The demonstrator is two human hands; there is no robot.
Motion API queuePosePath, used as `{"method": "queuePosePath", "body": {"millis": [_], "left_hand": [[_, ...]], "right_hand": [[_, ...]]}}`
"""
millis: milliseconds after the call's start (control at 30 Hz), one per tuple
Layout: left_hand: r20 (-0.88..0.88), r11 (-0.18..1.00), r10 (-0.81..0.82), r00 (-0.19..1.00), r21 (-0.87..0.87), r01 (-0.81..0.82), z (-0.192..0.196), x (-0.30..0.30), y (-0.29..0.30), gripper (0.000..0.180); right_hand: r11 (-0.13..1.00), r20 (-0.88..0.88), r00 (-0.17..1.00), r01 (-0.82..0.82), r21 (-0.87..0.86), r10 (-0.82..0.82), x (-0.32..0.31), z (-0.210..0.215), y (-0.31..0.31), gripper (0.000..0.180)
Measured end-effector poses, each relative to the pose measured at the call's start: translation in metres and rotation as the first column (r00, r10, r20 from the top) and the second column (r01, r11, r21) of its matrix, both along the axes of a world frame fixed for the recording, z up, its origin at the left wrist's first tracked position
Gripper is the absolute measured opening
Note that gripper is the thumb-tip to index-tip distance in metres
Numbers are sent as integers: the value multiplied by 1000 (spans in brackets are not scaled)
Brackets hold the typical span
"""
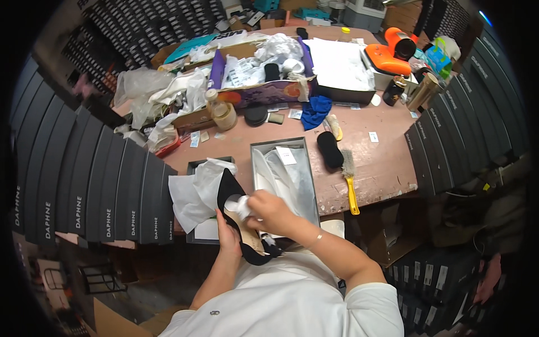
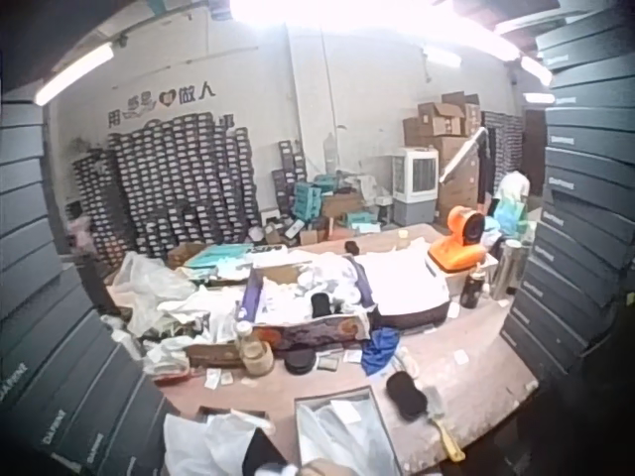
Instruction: Packing high-heeled shoes into individual shoe boxes with protective paper.
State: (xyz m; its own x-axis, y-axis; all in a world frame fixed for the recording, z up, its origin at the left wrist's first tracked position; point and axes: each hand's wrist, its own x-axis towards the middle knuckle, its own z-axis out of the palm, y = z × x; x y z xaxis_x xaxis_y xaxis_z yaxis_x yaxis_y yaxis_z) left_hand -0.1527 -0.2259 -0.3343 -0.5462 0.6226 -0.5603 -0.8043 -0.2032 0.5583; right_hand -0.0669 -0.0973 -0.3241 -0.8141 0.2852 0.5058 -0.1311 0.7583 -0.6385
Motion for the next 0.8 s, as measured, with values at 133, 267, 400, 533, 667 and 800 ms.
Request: {"method": "queuePosePath", "body": {"millis": [133,267,400,533,667,800], "left_hand": [[297,959,-277,914,153,241,-34,-33,-7,93],[143,984,-174,974,51,168,-25,-25,-1,90],[-62,991,-131,989,23,133,-9,7,6,71],[-86,995,12,996,-100,-21,4,4,2,70],[100,1000,9,995,-19,-7,-42,-53,-10,84],[76,983,-181,981,11,181,-32,-48,-6,81]], "right_hand": [[927,281,897,273,257,-342,26,-46,41,32],[942,47,963,247,228,-264,4,-5,20,32],[879,230,968,-22,476,-100,-32,-12,-3,13],[903,91,995,-11,429,-31,-29,-20,-3,10],[909,-121,962,270,318,-244,15,3,17,22],[867,26,940,304,394,-342,24,-9,24,30]]}}
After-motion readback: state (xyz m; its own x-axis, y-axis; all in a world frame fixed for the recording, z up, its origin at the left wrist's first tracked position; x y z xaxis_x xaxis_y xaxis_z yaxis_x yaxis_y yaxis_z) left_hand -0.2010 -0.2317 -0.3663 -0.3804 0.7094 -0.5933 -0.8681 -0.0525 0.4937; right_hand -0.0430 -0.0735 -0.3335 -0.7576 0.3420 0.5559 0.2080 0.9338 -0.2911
